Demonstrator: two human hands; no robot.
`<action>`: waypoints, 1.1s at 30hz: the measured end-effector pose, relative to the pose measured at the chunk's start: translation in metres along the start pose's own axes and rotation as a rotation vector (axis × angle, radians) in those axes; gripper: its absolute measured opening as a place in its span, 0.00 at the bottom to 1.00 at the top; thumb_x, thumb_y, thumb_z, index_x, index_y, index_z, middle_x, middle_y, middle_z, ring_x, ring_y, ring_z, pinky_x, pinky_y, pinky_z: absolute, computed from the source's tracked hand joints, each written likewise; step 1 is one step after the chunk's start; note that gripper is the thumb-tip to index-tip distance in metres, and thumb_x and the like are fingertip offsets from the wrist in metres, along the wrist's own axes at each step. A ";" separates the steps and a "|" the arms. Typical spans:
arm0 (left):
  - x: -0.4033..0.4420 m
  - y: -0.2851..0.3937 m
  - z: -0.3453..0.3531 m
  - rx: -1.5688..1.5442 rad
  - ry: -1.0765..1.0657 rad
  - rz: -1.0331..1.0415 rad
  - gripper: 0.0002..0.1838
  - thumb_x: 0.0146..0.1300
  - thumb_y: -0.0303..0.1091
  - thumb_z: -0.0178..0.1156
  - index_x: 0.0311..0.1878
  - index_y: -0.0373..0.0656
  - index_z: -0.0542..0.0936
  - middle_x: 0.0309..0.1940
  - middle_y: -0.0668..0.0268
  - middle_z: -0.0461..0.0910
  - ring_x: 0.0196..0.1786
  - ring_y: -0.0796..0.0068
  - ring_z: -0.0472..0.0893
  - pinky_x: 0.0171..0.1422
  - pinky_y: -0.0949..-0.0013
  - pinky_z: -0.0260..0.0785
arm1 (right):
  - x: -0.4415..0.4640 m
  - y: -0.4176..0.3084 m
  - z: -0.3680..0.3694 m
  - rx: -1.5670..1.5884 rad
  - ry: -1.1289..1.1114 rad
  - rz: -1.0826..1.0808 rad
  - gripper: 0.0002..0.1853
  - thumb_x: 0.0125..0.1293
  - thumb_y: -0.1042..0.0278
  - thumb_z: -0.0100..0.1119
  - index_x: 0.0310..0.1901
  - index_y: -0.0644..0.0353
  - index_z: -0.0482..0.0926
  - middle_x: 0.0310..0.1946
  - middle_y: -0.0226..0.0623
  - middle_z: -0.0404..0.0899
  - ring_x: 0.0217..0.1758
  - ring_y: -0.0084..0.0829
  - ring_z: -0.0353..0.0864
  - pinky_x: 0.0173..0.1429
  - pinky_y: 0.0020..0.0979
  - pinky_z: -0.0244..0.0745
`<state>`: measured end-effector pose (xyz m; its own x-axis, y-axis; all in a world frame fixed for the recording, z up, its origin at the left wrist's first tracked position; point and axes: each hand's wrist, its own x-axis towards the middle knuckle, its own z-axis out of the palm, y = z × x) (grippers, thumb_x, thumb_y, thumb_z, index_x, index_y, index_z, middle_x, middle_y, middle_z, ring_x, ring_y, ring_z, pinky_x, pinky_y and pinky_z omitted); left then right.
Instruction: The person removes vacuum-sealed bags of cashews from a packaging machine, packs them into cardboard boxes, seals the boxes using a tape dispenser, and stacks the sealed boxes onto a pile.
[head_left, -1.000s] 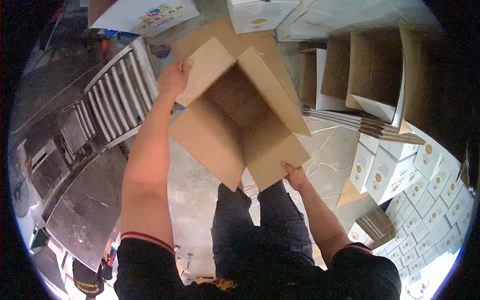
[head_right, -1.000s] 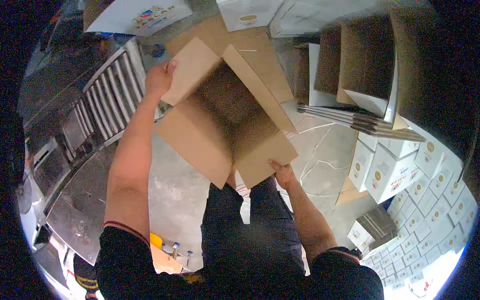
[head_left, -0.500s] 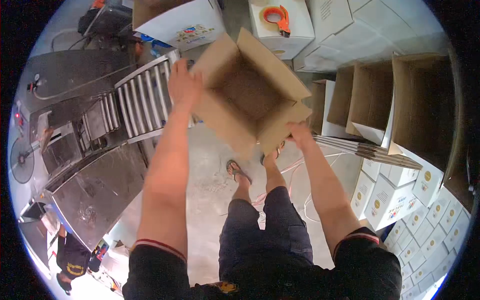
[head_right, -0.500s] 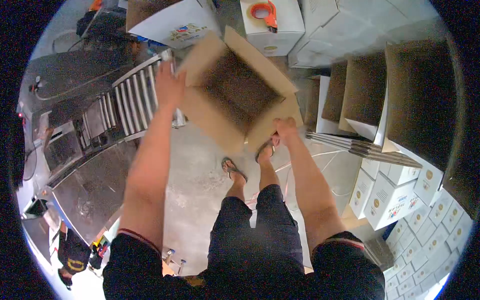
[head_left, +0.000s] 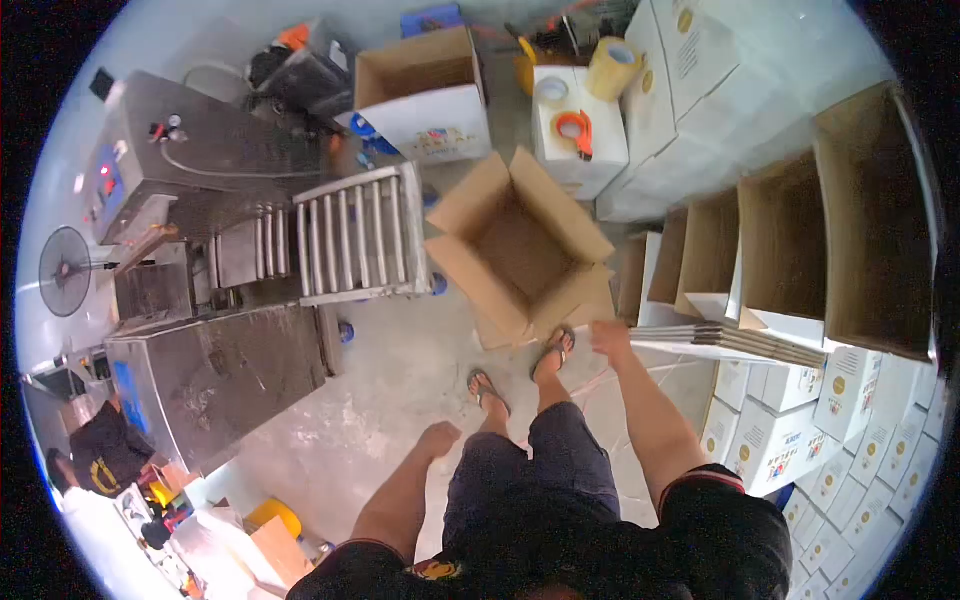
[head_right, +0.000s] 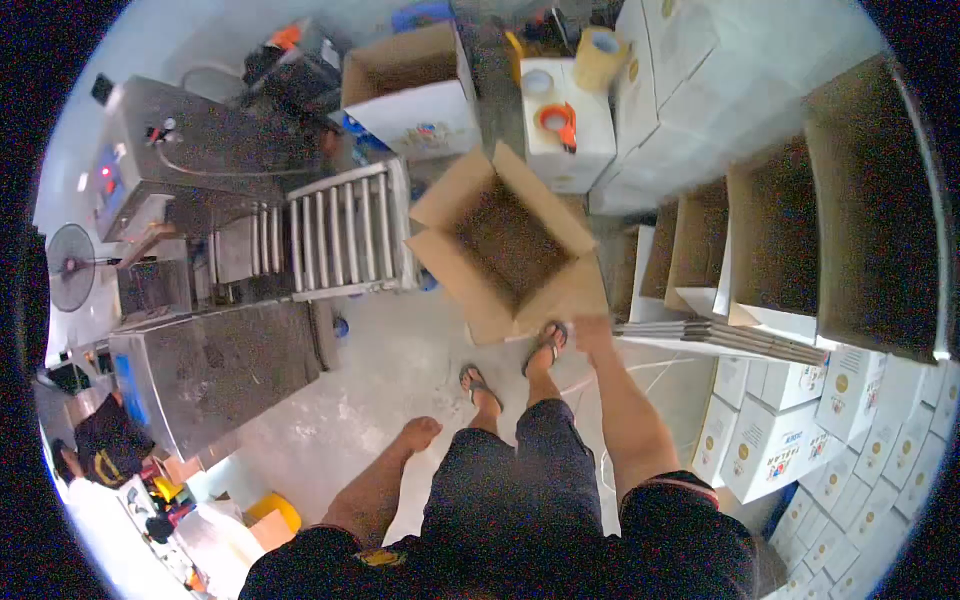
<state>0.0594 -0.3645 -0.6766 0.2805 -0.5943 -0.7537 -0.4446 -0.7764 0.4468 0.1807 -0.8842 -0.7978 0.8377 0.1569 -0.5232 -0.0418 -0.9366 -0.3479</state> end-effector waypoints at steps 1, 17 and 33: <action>-0.011 0.010 -0.017 -0.079 0.072 -0.107 0.16 0.70 0.36 0.46 0.54 0.45 0.78 0.53 0.57 0.80 0.57 0.55 0.77 0.60 0.52 0.72 | -0.012 0.007 0.020 -0.383 0.003 -0.111 0.18 0.67 0.56 0.55 0.56 0.49 0.75 0.46 0.28 0.78 0.45 0.30 0.80 0.48 0.36 0.76; -0.139 -0.087 -0.156 -0.494 0.944 -0.482 0.26 0.71 0.55 0.45 0.54 0.45 0.80 0.55 0.53 0.79 0.59 0.50 0.77 0.64 0.53 0.68 | -0.141 -0.110 -0.077 1.225 -0.055 0.468 0.11 0.64 0.56 0.56 0.46 0.45 0.79 0.40 0.33 0.82 0.45 0.34 0.81 0.46 0.41 0.77; -0.138 -0.023 0.132 -0.615 0.709 -0.926 0.22 0.69 0.42 0.43 0.49 0.39 0.83 0.50 0.46 0.81 0.55 0.44 0.79 0.61 0.48 0.71 | -0.052 -0.129 -0.209 1.003 -0.182 0.250 0.07 0.69 0.60 0.52 0.39 0.51 0.74 0.28 0.33 0.74 0.30 0.34 0.74 0.33 0.41 0.70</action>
<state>-0.0815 -0.2370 -0.6470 0.7357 0.3715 -0.5664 0.5562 -0.8085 0.1921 0.2560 -0.8373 -0.5633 0.6518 0.1170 -0.7493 -0.7043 -0.2730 -0.6553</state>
